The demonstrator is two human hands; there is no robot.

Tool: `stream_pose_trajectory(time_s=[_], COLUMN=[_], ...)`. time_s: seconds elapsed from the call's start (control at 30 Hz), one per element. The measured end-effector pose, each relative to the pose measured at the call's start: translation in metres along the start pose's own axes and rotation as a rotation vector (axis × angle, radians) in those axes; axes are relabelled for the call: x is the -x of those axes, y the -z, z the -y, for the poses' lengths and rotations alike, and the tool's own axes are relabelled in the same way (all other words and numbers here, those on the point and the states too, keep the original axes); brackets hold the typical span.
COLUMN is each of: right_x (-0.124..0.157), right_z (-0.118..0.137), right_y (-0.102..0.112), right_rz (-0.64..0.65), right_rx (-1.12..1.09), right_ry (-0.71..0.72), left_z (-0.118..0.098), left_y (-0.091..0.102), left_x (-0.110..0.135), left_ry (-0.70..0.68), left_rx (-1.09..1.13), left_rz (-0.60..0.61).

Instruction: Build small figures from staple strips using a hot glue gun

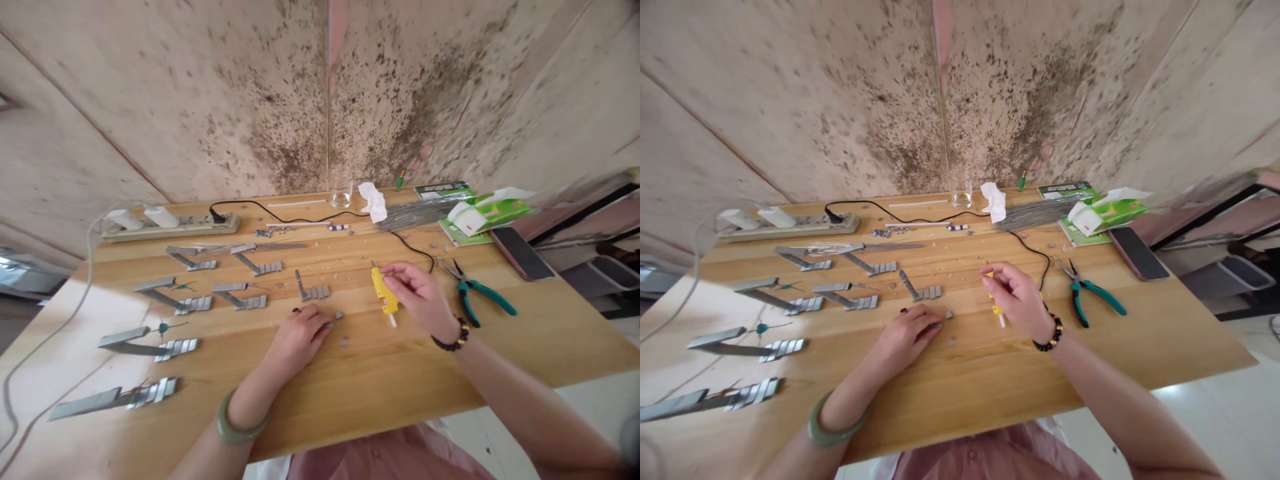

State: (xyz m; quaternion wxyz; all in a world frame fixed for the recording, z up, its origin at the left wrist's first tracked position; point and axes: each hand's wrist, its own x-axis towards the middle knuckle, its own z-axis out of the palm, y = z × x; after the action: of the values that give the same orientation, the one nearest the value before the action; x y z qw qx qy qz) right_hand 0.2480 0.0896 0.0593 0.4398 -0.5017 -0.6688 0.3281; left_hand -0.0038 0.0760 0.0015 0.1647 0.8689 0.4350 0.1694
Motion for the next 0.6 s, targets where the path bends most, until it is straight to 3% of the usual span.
stream_pose_trajectory(time_s=[0.17, 0.27, 0.4, 0.6], right_x=[-0.016, -0.009, 0.003, 0.005], right_z=[-0.017, -0.036, -0.048, -0.053], right_y=[0.043, 0.059, 0.053, 0.028], right_rz=[0.310, 0.423, 0.519, 0.442], right_rx=[0.612, 0.876, 1.055, 1.141], right_ry=[0.148, 0.124, 0.105, 0.120], left_z=[0.004, 0.006, 0.005, 0.007], left_y=[0.000, 0.000, -0.001, -0.003], left_x=[-0.001, -0.002, -0.003, -0.003], left_ry=[-0.038, -0.012, 0.022, 0.038], left_rx=[0.087, 0.117, 0.136, 0.151], left_rz=[-0.072, -0.095, -0.086, -0.122])
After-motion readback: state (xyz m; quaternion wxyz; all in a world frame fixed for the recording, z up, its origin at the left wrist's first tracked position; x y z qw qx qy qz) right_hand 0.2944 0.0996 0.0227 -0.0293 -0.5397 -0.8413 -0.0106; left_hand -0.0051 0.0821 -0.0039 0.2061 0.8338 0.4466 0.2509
